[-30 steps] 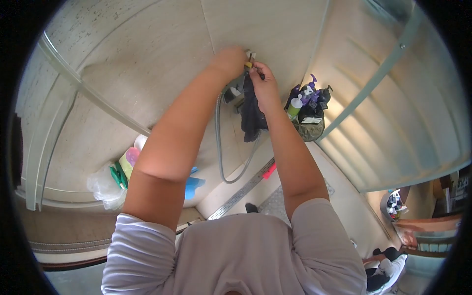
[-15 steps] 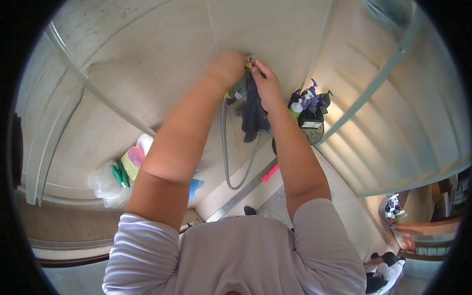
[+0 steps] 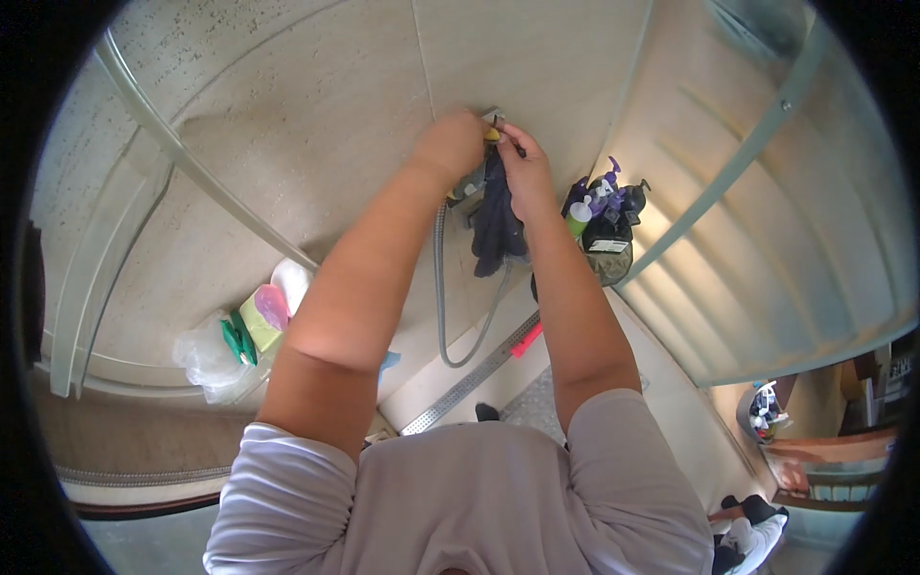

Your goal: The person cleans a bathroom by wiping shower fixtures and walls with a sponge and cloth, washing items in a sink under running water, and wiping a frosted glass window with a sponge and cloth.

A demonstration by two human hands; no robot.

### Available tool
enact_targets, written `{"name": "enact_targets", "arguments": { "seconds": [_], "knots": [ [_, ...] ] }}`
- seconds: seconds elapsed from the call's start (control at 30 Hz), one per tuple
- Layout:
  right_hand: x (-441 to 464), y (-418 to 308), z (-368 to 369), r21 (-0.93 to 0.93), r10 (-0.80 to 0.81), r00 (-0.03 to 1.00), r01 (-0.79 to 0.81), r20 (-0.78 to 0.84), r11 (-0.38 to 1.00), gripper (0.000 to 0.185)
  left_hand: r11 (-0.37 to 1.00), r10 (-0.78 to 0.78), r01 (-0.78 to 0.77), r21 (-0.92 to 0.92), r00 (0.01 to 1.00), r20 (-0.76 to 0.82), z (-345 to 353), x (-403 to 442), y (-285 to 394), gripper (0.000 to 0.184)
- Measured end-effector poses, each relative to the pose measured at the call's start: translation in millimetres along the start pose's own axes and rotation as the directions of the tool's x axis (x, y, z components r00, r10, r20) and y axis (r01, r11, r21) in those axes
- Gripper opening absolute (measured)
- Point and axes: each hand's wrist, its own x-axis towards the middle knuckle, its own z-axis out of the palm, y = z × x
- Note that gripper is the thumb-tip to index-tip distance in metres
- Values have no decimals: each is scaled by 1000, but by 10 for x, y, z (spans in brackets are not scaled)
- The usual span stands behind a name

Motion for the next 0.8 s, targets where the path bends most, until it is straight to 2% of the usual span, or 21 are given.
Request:
{"name": "enact_targets", "arguments": {
  "seconds": [0.1,0.2,0.3,0.4,0.43,0.5,0.6,0.7,0.8],
  "knots": [
    [24,52,-16,37,-20,1000,20,20,999,23,994,32,-52,98,980,199,-18,133,-57,23],
    [45,64,-16,72,-15,1000,13,26,997,22,995,-45,44,93,999,11,129,141,-28,23],
    [32,61,-18,86,8,1000,-9,8,996,23,978,61,-89,190,987,150,41,182,-33,22],
    [44,31,-23,51,0,1000,0,1,999,23,975,-49,-13,223,962,270,-419,33,189,23],
    [43,40,-21,34,-4,1000,4,2,999,24,975,-52,-9,223,962,267,-474,23,193,22],
    [65,56,-25,46,-11,1000,10,23,999,24,975,-58,-3,223,962,267,-509,-8,165,22],
    [40,47,-36,113,19,999,-24,43,993,24,959,-37,-77,272,920,391,-310,65,48,31],
    [62,56,-38,137,26,999,-32,39,990,23,996,91,-86,-34,874,477,-152,140,-153,47],
    [87,103,-47,140,28,999,-32,29,990,23,950,16,157,-268,838,546,7,165,-234,58]
  ]
}}
